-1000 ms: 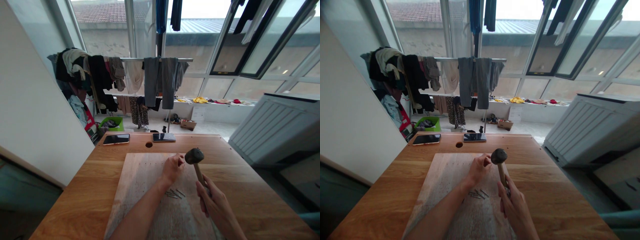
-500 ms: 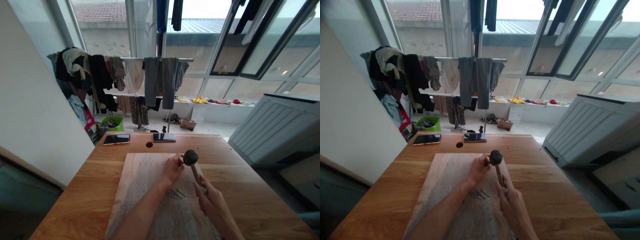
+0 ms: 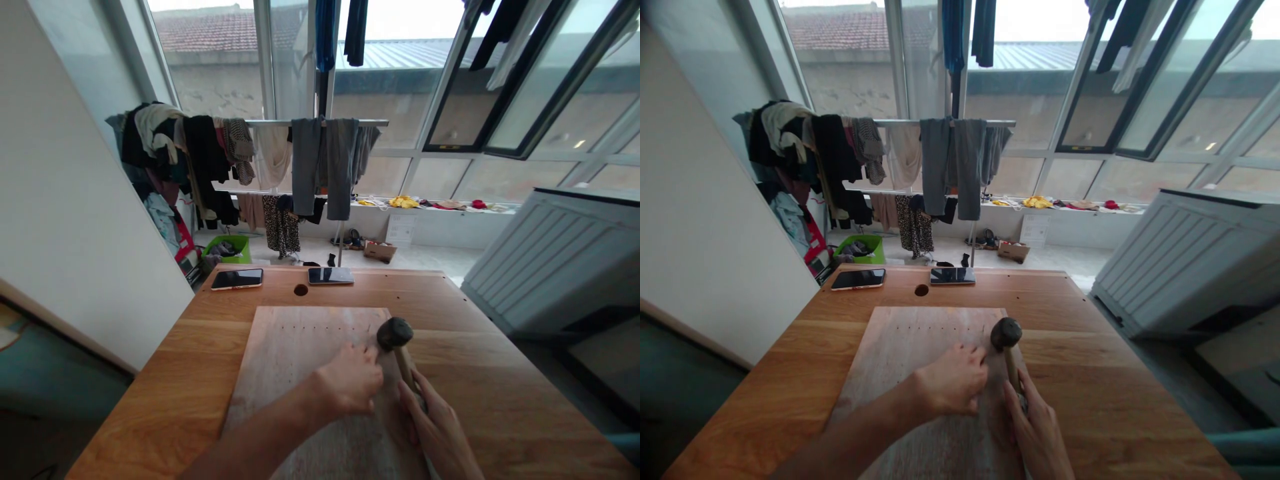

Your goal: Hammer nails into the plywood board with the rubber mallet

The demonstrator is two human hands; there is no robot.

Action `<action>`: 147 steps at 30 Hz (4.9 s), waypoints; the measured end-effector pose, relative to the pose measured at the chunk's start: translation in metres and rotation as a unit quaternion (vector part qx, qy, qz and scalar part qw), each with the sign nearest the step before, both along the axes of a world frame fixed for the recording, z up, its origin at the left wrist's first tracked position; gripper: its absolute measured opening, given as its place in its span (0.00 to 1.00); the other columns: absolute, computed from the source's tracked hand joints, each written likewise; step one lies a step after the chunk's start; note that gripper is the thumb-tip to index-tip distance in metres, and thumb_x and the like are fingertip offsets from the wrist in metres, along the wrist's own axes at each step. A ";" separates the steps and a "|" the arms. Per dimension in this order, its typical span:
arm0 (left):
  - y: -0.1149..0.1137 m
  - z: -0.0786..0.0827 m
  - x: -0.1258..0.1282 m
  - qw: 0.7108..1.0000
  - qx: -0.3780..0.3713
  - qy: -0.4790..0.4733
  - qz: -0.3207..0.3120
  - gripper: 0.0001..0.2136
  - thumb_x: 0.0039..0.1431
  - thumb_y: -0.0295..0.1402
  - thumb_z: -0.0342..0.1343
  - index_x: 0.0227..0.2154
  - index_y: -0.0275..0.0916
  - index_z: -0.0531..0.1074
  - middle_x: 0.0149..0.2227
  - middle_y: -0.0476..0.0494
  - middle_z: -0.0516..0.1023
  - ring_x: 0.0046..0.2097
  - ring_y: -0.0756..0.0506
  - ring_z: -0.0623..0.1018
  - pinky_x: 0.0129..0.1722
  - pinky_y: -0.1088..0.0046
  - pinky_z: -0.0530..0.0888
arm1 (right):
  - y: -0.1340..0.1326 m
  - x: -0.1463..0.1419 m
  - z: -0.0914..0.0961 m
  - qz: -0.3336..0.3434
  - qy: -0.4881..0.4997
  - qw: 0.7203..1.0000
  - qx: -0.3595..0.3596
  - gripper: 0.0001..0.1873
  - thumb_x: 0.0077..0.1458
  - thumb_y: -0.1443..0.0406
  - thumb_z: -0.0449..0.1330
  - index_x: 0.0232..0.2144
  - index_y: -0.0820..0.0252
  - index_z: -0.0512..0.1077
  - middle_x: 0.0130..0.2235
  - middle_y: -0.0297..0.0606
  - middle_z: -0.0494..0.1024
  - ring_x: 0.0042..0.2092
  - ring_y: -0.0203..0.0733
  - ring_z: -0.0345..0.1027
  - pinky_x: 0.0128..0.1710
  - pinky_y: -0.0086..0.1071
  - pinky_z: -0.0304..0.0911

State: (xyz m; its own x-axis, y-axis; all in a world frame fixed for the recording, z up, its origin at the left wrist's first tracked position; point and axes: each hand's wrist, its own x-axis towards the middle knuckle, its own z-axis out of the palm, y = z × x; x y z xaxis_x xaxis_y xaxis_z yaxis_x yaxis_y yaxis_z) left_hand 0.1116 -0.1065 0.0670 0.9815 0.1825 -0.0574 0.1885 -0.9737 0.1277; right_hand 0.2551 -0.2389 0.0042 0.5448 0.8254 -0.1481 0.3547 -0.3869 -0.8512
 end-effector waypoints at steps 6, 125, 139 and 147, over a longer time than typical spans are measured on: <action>-0.013 -0.005 0.008 1.000 0.007 0.007 -0.009 0.07 0.54 0.33 0.61 0.32 0.32 0.79 0.40 0.32 0.78 0.40 0.36 0.78 0.36 0.62 0.72 | 0.002 0.001 -0.001 0.005 -0.028 1.000 -0.007 0.38 0.53 0.42 0.49 0.55 0.61 0.70 0.17 0.30 0.72 0.19 0.42 0.68 0.20 0.30 0.61; 0.084 -0.065 -0.022 0.850 -0.282 -0.346 0.278 0.03 0.51 0.28 0.61 0.27 0.35 0.79 0.28 0.46 0.77 0.31 0.48 0.75 0.33 0.75 0.69 | 0.024 -0.039 0.023 0.027 0.005 0.999 0.033 0.36 0.56 0.44 0.49 0.56 0.65 0.66 0.19 0.30 0.71 0.16 0.36 0.63 0.14 0.27 0.57; 0.086 -0.069 -0.021 0.856 -0.277 -0.367 0.234 0.05 0.48 0.22 0.55 0.21 0.35 0.72 0.23 0.50 0.70 0.28 0.50 0.68 0.29 0.76 0.62 | 0.043 -0.056 0.021 0.081 -0.077 0.993 0.044 0.30 0.59 0.48 0.50 0.54 0.60 0.71 0.18 0.33 0.74 0.19 0.42 0.68 0.20 0.30 0.62; 0.086 -0.056 -0.028 0.859 -0.295 -0.330 0.258 0.11 0.44 0.23 0.59 0.33 0.36 0.71 0.28 0.52 0.68 0.28 0.50 0.69 0.29 0.77 0.65 | 0.035 -0.053 0.028 0.083 -0.034 0.996 0.029 0.34 0.58 0.47 0.49 0.57 0.63 0.67 0.20 0.33 0.75 0.18 0.39 0.66 0.17 0.29 0.60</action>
